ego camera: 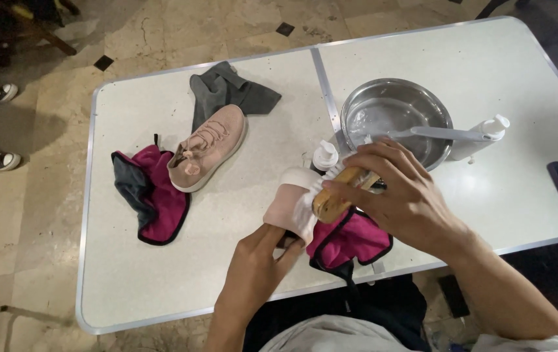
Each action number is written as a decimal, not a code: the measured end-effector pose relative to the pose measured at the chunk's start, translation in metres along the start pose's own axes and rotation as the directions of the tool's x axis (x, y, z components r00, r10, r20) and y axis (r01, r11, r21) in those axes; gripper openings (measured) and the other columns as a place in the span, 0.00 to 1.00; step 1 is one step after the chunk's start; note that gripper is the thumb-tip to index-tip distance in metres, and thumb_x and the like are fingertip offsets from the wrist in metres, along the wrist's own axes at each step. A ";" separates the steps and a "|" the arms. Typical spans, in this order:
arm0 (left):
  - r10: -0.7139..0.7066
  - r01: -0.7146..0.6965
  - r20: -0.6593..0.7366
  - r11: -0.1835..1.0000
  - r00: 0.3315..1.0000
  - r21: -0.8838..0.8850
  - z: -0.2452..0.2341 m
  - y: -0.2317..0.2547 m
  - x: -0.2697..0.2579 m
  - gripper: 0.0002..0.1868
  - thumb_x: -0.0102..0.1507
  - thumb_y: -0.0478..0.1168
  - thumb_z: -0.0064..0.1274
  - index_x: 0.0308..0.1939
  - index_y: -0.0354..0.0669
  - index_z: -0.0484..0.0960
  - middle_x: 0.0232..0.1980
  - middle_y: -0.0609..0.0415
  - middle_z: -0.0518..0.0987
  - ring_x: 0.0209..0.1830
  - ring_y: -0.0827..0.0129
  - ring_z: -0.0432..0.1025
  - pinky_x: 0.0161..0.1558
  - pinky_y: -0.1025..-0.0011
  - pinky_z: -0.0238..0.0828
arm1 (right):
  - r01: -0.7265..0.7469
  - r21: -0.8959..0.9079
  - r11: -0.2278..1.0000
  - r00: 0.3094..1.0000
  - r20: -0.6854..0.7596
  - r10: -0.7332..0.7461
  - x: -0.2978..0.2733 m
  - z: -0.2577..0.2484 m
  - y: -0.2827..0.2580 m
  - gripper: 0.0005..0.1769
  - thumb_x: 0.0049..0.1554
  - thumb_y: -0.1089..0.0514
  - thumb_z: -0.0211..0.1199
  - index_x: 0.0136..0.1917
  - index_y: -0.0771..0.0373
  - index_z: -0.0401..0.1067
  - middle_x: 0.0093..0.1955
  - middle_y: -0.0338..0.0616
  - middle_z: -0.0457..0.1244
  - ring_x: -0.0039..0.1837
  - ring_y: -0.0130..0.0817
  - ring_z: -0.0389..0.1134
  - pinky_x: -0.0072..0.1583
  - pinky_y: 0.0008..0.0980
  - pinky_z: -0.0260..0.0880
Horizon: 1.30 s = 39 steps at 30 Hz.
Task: Cleaning the upper part of a pink sneaker using foam cleaner, a brush, and a cloth on a service counter.
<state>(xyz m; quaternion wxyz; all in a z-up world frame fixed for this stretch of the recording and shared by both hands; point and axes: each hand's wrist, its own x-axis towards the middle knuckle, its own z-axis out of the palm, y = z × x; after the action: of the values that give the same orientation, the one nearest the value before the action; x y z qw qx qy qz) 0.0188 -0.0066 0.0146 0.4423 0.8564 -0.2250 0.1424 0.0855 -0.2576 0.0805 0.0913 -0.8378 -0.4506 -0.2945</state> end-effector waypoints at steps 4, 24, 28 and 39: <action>0.011 -0.011 0.027 1.000 1.000 -0.009 0.002 -0.004 0.003 0.09 0.61 0.32 0.64 0.39 0.38 0.77 0.31 0.53 0.77 0.25 0.67 0.71 0.27 0.68 0.68 | 0.038 0.096 0.995 0.998 0.043 -0.042 0.000 -0.003 -0.011 0.27 0.55 0.56 0.74 0.66 0.46 0.70 0.63 0.47 0.62 0.66 0.47 0.65 0.70 0.54 0.68; -0.037 0.038 0.054 0.999 0.998 -0.011 0.000 -0.004 0.002 0.10 0.61 0.33 0.64 0.42 0.39 0.78 0.31 0.53 0.78 0.26 0.67 0.74 0.29 0.70 0.71 | 0.050 0.153 0.987 0.994 0.086 -0.064 -0.015 0.009 0.002 0.37 0.50 0.53 0.79 0.70 0.44 0.67 0.64 0.48 0.62 0.66 0.46 0.66 0.67 0.49 0.73; -0.061 0.061 0.045 0.998 0.997 -0.014 0.000 -0.002 0.002 0.09 0.63 0.35 0.63 0.41 0.40 0.77 0.30 0.53 0.76 0.24 0.67 0.70 0.29 0.68 0.68 | -0.037 0.132 0.990 0.998 -0.048 0.044 -0.011 0.012 0.001 0.25 0.56 0.58 0.75 0.66 0.50 0.72 0.61 0.51 0.64 0.64 0.49 0.65 0.65 0.50 0.74; -0.087 0.088 0.039 0.996 0.995 -0.012 0.000 -0.007 0.003 0.11 0.62 0.37 0.64 0.41 0.41 0.76 0.29 0.54 0.77 0.24 0.68 0.70 0.29 0.69 0.68 | -0.084 0.319 0.944 0.993 -0.054 0.106 -0.021 0.025 -0.007 0.18 0.57 0.62 0.72 0.59 0.52 0.76 0.62 0.52 0.63 0.66 0.49 0.64 0.64 0.46 0.80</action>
<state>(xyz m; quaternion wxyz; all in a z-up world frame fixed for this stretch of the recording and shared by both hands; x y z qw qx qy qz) 0.0243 -0.0042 0.0110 0.4495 0.8650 -0.1968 0.1047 0.0813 -0.2579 0.0473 0.2539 -0.8222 -0.4477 -0.2430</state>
